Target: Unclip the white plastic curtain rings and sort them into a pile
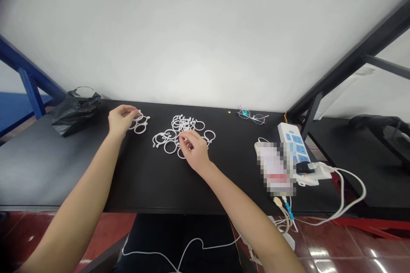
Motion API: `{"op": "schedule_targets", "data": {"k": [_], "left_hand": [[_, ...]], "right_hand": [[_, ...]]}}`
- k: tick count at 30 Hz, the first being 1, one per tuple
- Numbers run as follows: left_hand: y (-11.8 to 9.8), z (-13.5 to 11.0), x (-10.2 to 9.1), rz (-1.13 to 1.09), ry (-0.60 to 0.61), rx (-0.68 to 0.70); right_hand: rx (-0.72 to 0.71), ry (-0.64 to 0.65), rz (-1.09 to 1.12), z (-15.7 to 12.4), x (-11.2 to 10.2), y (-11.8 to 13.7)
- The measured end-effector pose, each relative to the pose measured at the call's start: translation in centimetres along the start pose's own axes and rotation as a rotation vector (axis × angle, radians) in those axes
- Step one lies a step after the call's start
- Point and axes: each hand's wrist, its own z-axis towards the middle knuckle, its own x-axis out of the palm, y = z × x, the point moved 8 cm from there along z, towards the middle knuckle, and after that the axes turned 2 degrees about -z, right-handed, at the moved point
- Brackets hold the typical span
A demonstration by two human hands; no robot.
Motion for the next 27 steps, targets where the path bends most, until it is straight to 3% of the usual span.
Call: {"op": "schedule_targets", "data": {"k": [13,22,27], "left_hand": [[-0.4,-0.3,0.8,0.189,0.103,0.043],[-2.0,-1.1,1.5,0.322,0.131,0.208],[-2.3,-1.1,1.2,0.429,0.112,0.233]], "right_hand": [[-0.017,0.003,0.002,-0.1,0.0,0.2],[-0.037,0.012,-0.019,0.0,0.1,0.4],[-0.070,0.000,-0.025,0.0,0.0,0.5]]}}
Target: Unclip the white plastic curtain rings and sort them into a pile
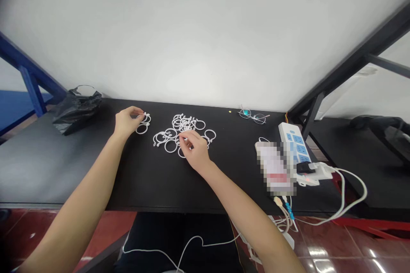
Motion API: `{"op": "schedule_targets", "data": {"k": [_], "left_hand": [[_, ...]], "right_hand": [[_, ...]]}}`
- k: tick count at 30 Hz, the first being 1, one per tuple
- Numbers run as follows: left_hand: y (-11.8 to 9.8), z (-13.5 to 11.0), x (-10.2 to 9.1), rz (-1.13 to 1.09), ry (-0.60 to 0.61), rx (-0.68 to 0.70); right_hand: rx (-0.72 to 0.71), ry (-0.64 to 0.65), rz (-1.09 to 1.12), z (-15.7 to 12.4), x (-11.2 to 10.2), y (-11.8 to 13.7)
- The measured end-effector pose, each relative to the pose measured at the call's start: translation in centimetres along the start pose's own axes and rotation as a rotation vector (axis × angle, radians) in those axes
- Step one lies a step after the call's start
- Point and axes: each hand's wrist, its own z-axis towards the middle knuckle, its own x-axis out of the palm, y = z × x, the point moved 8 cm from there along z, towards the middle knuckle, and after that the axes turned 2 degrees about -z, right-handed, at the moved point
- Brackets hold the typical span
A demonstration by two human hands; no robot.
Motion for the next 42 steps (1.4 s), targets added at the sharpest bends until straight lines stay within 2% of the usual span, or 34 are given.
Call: {"op": "schedule_targets", "data": {"k": [4,8,10,12,15,21,34,39,42], "left_hand": [[-0.6,-0.1,-0.5,0.041,-0.023,-0.006],[-3.3,-0.8,0.2,-0.040,0.025,0.054],[-5.5,-1.6,1.6,-0.127,0.153,0.151],[-7.8,-3.0,3.7,-0.193,0.346,0.294],[-9.3,-4.8,5.9,-0.222,0.515,0.402],[-8.6,-5.1,6.8,-0.138,0.430,0.352],[-8.8,-5.5,7.2,-0.257,0.544,0.245],[-8.0,-4.4,5.9,-0.280,0.477,0.199],[-7.9,-4.1,5.8,-0.276,0.534,0.222]], "right_hand": [[-0.023,-0.008,0.002,0.0,0.0,0.1],[-0.024,-0.002,-0.001,0.0,0.1,0.2],[-0.031,0.002,-0.002,0.0,0.1,0.3],[-0.034,0.005,-0.010,0.0,0.1,0.3],[-0.041,-0.005,-0.014,0.1,-0.1,0.4],[-0.051,-0.009,-0.020,0.1,-0.1,0.6],[-0.043,0.006,-0.034,0.1,0.0,0.5],[-0.033,-0.001,-0.030,0.1,0.0,0.4],[-0.043,-0.006,-0.023,0.0,-0.1,0.5]]}}
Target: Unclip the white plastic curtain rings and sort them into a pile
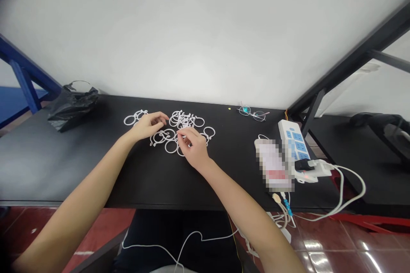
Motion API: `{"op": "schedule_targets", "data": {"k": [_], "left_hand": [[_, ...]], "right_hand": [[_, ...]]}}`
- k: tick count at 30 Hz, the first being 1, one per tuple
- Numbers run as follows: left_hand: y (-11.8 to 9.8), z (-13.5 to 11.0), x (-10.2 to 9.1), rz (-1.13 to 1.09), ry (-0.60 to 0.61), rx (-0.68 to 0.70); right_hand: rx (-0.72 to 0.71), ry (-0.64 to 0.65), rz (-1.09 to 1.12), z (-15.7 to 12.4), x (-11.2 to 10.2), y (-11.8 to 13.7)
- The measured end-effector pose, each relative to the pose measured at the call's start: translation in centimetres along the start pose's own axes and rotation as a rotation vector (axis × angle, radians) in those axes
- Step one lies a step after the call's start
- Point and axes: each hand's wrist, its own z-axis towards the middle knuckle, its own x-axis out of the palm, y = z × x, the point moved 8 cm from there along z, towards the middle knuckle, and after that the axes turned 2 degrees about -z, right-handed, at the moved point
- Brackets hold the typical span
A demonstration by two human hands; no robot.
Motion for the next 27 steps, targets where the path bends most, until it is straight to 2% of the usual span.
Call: {"op": "schedule_targets", "data": {"k": [7,17,27], "left_hand": [[0.4,-0.2,1.5,0.033,0.170,0.033],[0.5,-0.3,1.7,-0.020,0.180,0.039],[0.6,-0.3,1.6,-0.037,0.151,-0.015]], "right_hand": [[0.002,0.004,-0.003,0.1,-0.1,0.2],[-0.016,-0.002,-0.013,0.0,0.0,0.0],[0.007,0.007,-0.023,-0.1,0.2,-0.4]]}}
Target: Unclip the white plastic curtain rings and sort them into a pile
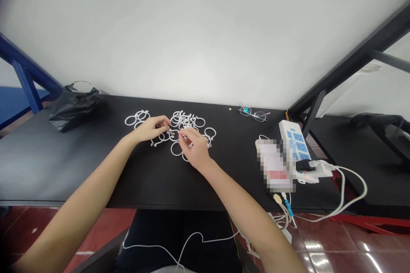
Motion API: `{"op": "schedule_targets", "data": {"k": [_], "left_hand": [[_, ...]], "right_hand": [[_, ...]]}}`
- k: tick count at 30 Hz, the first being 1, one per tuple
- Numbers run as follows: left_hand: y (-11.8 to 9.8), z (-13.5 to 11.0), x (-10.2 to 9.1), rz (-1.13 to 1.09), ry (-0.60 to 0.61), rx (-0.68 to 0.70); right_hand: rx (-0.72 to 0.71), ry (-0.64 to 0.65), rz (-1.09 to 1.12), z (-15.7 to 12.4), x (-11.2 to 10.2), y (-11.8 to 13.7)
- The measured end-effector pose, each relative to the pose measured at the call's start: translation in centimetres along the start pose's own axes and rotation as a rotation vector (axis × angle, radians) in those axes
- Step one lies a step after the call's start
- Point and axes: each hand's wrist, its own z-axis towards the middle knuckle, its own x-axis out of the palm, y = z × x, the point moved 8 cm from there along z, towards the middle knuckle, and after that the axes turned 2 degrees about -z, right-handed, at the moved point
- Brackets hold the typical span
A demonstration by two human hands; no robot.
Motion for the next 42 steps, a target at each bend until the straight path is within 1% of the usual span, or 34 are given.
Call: {"op": "schedule_targets", "data": {"k": [3,6,13,17,25,28,35,39,42], "left_hand": [[0.1,0.0,0.0,-0.001,-0.006,-0.014],[0.1,0.0,0.1,-0.009,0.017,-0.026],[-0.1,-0.1,-0.2,0.030,0.026,-0.055],[0.0,0.0,0.0,-0.005,0.034,-0.061],[0.5,0.2,0.0,-0.027,0.034,-0.059],[0.6,0.2,0.3,-0.037,0.060,-0.060],[1.2,0.6,0.5,-0.142,0.090,-0.078],[1.1,0.6,0.6,-0.088,0.092,-0.069],[0.6,0.5,0.6,-0.040,0.092,-0.059]], "right_hand": [[-0.010,-0.006,0.003,0.0,-0.1,0.2],[-0.020,-0.007,0.010,0.1,-0.1,0.3],[0.006,0.000,0.002,0.1,-0.1,0.1],[-0.010,-0.005,0.014,0.1,-0.1,0.2],[0.008,-0.021,-0.003,0.1,-0.4,-0.3],[0.004,-0.022,-0.006,0.2,-0.4,-0.2],[-0.046,-0.020,-0.002,0.2,-0.3,0.3],[-0.047,-0.007,-0.011,0.0,-0.1,0.4],[-0.079,0.004,-0.008,0.0,0.0,0.8]]}}
